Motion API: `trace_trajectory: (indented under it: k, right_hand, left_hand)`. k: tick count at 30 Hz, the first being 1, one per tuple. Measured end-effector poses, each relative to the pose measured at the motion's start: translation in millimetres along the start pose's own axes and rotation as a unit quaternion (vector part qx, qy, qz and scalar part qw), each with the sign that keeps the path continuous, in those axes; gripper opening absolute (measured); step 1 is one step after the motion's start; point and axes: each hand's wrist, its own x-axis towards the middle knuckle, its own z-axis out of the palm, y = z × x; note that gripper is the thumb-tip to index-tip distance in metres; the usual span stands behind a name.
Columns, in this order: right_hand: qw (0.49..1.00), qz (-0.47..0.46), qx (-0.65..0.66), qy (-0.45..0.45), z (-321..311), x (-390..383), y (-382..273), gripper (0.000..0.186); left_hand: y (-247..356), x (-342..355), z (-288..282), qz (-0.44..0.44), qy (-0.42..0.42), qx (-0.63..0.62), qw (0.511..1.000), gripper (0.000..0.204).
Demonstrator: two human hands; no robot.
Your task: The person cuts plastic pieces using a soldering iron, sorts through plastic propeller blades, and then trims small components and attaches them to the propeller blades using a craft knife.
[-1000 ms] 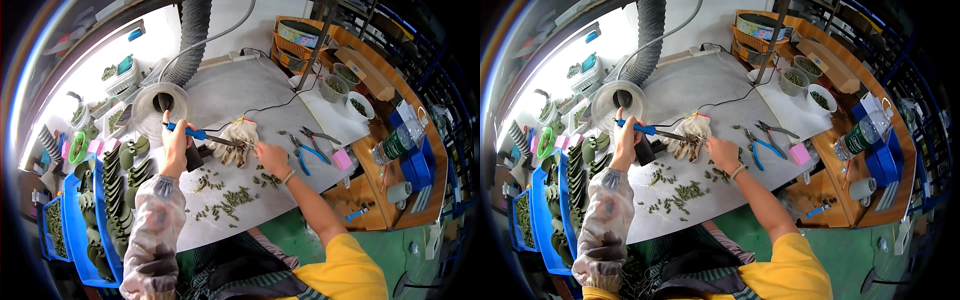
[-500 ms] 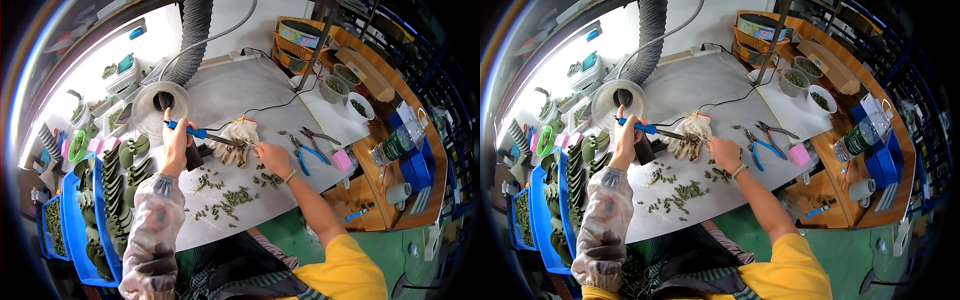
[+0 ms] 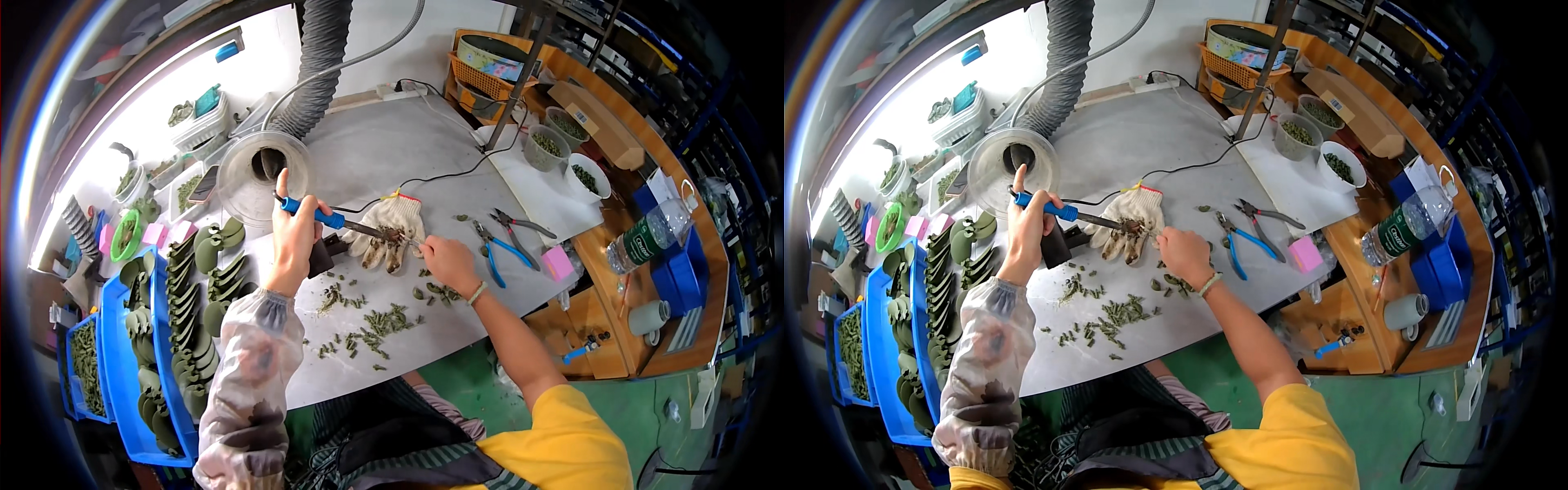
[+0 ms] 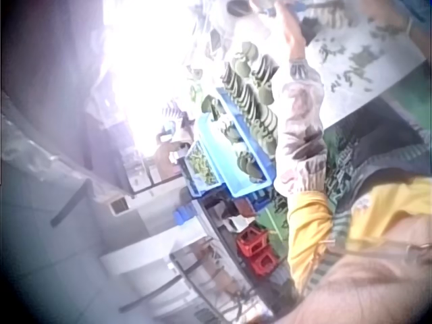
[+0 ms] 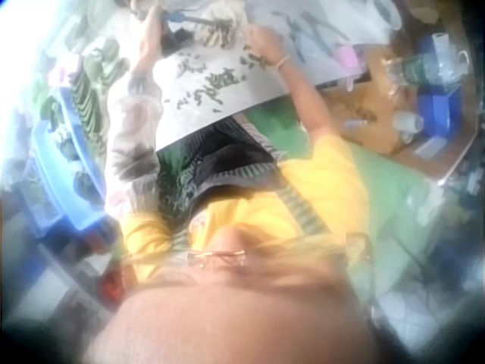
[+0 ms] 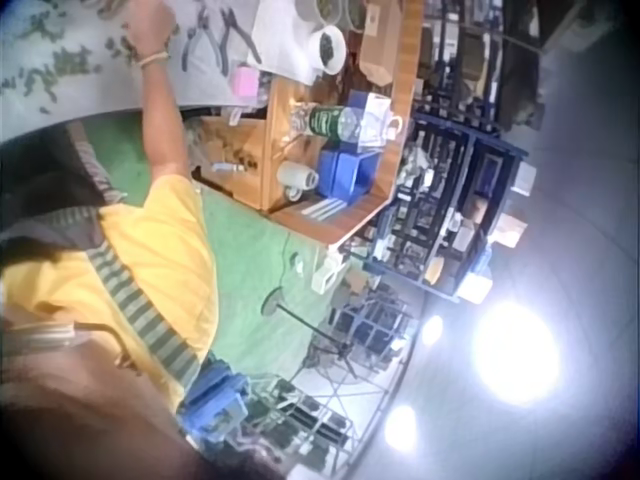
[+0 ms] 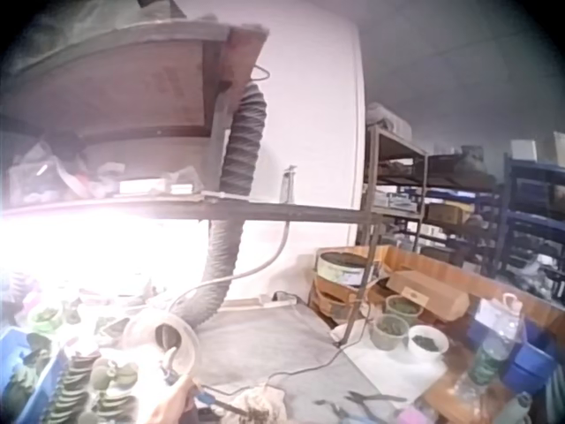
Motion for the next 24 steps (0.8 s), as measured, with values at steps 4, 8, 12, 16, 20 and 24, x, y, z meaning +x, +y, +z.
trace_trajectory:
  k: [4, 8, 12, 16, 20, 24]
  right_hand:
    - [0.999, -0.027, 0.021, 0.015, 6, -7, -5, 0.027]
    - [1.000, -0.010, 0.027, 0.010, 7, -7, -4, 0.027]
    - [0.999, -0.013, 0.024, 0.016, 11, -4, 4, 0.027]
    - [0.999, -0.025, 0.010, 0.044, 13, -4, 4, 0.027]
    - [1.000, 0.005, 0.030, -0.007, 5, -4, -1, 0.026]
    - [0.999, -0.018, 0.040, -0.007, 5, -10, -10, 0.027]
  left_hand:
    - [2, -4, 1, -0.003, 0.004, 0.002, 1.000, 0.086]
    - [3, -6, 3, -0.004, 0.007, 0.004, 1.000, 0.085]
    - [4, -6, 2, 0.000, 0.003, 0.012, 1.000, 0.084]
    - [4, -8, 6, 0.000, 0.008, 0.008, 1.000, 0.085]
    - [4, -7, 2, 0.001, 0.014, 0.001, 1.000, 0.085]
    - [7, -10, 3, -0.002, 0.012, 0.002, 1.000, 0.085]
